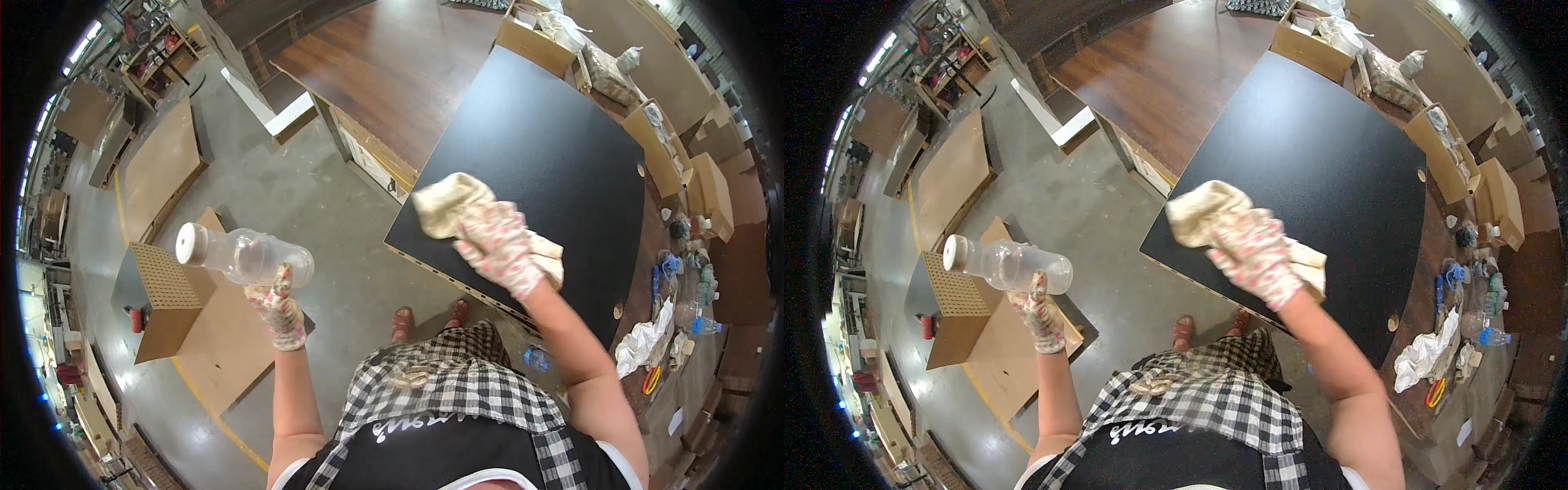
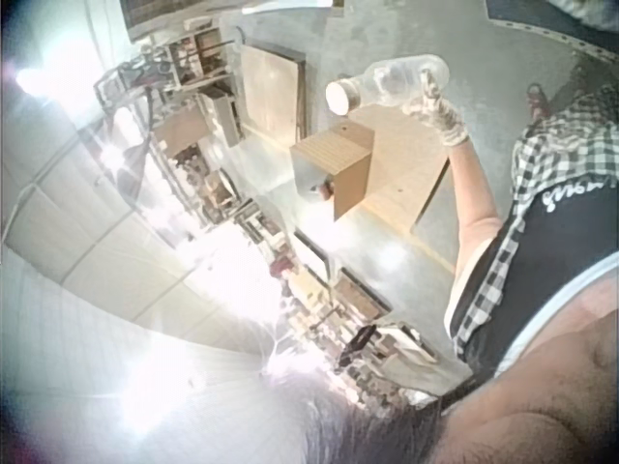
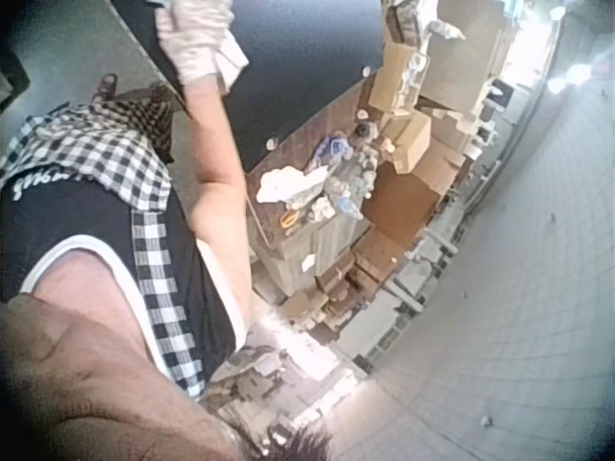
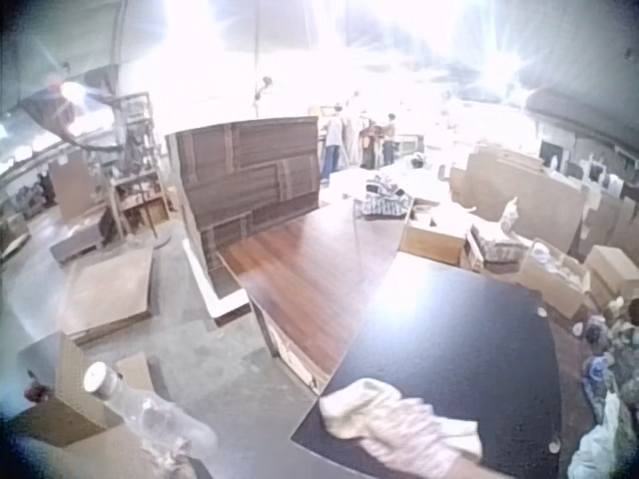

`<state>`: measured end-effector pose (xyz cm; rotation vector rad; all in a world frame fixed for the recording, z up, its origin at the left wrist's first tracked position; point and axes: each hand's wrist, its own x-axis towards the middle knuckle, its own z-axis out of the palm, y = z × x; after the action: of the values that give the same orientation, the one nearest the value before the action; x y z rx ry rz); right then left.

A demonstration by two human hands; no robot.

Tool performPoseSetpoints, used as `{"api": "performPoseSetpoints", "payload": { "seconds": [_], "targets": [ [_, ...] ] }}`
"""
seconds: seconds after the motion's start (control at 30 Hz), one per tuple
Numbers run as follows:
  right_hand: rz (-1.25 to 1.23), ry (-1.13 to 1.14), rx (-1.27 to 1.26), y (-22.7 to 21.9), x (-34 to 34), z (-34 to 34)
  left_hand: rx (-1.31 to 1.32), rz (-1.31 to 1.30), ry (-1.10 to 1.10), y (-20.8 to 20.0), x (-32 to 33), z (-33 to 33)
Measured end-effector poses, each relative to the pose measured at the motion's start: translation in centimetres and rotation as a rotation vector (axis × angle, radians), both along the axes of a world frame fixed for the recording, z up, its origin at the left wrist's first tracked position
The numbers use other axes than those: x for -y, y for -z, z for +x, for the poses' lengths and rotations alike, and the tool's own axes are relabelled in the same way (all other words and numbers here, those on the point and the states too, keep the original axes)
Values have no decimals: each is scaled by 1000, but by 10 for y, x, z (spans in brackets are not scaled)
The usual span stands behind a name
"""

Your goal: The person moves a slatted wooden panel and a board to a workbench. They clean the board with liquid from a bottle and a cloth, then wipe and rub the slatted wooden panel using a tool, a block, and cloths.

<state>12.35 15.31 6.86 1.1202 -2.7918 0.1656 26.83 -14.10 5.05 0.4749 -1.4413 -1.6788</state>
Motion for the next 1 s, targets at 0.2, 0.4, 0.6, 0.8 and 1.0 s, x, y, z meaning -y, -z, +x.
{"api": "performPoseSetpoints", "payload": {
  "seconds": [0.2,0.4,0.6,0.8,1.0],
  "targets": [
    [-67,-238,-11,15,45,28,145,41,81,4,-1,6],
    [29,-235,41,8,54,29,149,30,77,4,-6,7],
    [14,-308,41,8,58,25,196,28,89,12,-7,5],
    [-7,-308,73,9,47,30,169,-27,129,13,-4,1],
    [-116,-215,12,21,78,19,176,6,170,16,-6,-13]
  ]
}}
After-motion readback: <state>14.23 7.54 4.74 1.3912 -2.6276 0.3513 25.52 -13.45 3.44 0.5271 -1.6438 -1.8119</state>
